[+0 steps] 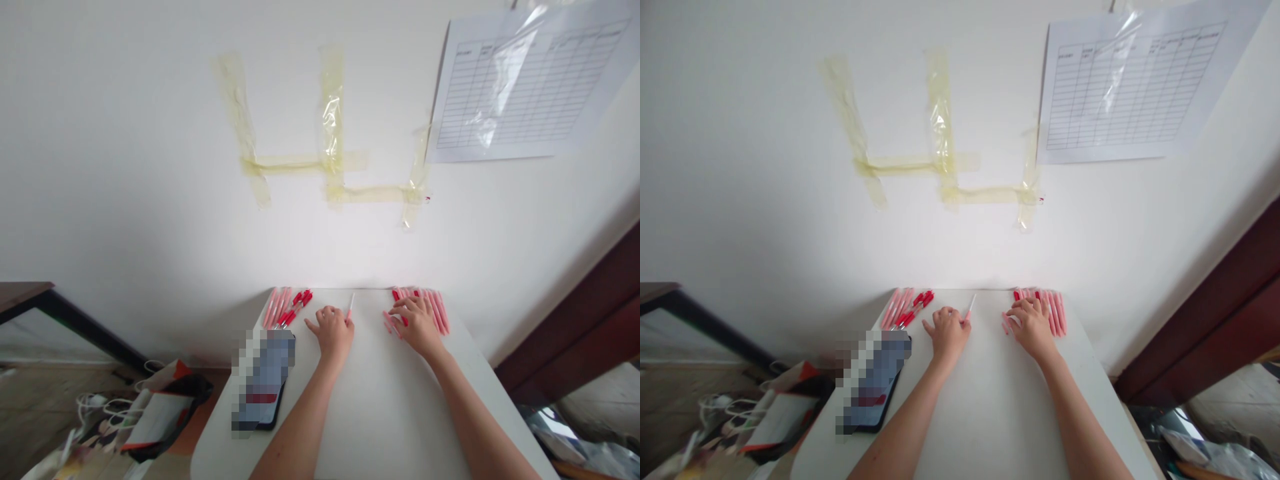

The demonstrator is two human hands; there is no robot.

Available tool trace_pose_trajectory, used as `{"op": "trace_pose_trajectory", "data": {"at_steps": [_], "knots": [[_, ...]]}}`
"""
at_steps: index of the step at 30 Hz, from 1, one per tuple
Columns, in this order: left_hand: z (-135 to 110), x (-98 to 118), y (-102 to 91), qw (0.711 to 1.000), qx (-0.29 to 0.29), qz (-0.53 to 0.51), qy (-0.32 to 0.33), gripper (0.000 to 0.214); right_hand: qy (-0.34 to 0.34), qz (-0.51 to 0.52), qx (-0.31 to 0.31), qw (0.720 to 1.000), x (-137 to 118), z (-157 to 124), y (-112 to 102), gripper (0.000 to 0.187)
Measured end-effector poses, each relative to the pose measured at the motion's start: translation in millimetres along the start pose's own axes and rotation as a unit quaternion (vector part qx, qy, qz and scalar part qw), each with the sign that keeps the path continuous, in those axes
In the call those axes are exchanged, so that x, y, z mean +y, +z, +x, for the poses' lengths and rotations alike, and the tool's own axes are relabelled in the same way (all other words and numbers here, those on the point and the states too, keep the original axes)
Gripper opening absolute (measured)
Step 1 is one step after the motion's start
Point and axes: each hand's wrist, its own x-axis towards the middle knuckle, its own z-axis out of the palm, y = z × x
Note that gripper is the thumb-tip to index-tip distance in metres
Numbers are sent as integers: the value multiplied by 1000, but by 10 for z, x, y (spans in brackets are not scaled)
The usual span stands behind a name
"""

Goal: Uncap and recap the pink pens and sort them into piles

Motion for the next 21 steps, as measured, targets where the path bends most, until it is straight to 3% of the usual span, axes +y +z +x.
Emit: {"op": "trace_pose_trajectory", "data": {"at_steps": [13,21], "knots": [[-5,-10,31,1000,3,-3,2,21,-31,17,-57,998,-117,17,-163,19],[3,2,18,1000,-7,-22,-8,21,-45,9,-66,997,-125,16,-157,15]]}}
